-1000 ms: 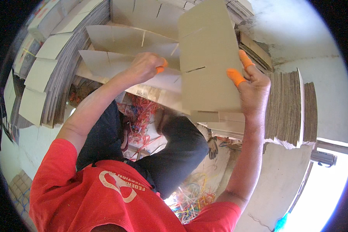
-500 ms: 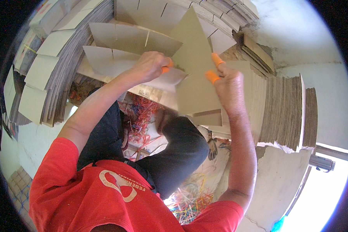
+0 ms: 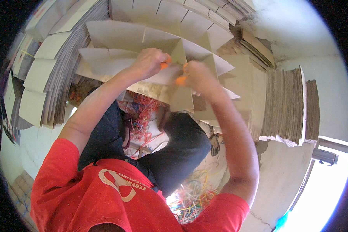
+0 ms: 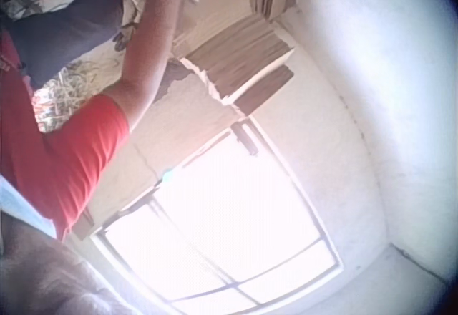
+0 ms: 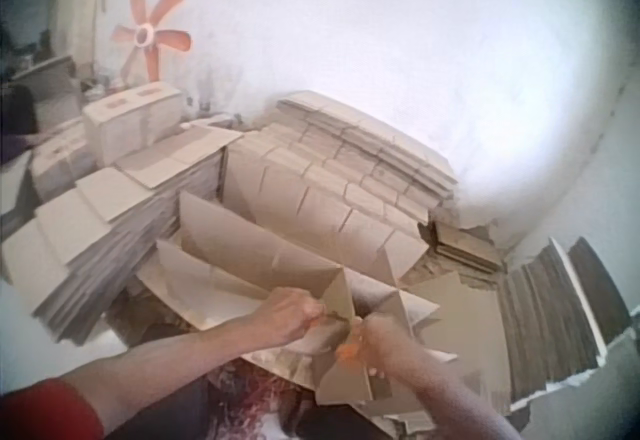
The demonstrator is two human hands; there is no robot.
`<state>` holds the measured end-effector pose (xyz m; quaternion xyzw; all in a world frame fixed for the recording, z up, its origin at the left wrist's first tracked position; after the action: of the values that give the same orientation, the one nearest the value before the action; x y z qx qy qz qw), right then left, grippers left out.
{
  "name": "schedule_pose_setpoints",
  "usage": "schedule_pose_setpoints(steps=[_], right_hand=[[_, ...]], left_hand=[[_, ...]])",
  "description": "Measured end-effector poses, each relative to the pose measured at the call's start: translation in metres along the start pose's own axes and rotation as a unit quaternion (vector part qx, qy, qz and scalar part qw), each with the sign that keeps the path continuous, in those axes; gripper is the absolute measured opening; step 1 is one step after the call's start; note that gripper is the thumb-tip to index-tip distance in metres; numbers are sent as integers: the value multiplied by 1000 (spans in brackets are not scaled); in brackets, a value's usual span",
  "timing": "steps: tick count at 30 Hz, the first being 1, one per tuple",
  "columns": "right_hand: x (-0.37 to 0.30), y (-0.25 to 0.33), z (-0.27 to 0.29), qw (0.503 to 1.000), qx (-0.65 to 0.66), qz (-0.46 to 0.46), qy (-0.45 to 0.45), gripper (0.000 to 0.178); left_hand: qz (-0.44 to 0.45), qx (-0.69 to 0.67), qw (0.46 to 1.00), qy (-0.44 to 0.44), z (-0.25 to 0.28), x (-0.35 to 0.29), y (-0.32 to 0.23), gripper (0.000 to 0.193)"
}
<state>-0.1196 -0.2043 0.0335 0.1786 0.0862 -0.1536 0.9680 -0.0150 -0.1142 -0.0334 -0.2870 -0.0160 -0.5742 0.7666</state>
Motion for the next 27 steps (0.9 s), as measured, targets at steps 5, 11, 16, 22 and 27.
schedule_pose_setpoints(steps=[5,11,16,22,27], right_hand=[[-42,-45,11,968,-74,-64,-233,33],[-141,-217,3,823,-310,-356,-317,42],[-167,-283,-22,847,-262,-389,-249,47],[-195,-262,48,790,-120,-413,-437,38],[-200,-123,125,820,-92,-178,-536,42]], left_hand=[[-1,17,1000,-1,0,-3,4,17],[-49,-20,994,-101,27,-25,-7,36],[-57,54,988,-134,50,-38,1,41],[-13,89,988,-124,75,-60,39,42],[9,44,998,-50,82,-62,46,30]])
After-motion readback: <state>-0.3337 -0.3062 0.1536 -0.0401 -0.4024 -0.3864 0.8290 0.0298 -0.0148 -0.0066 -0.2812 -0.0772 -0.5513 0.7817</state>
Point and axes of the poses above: each hand's wrist, its own x-axis towards the middle knuckle, its own z-axis out of the back of the hand, y = z × x, the point moved 6 cm from there along x, towards the middle knuckle, and after that the axes turned 3 degrees about x, right-handed, at the moved point
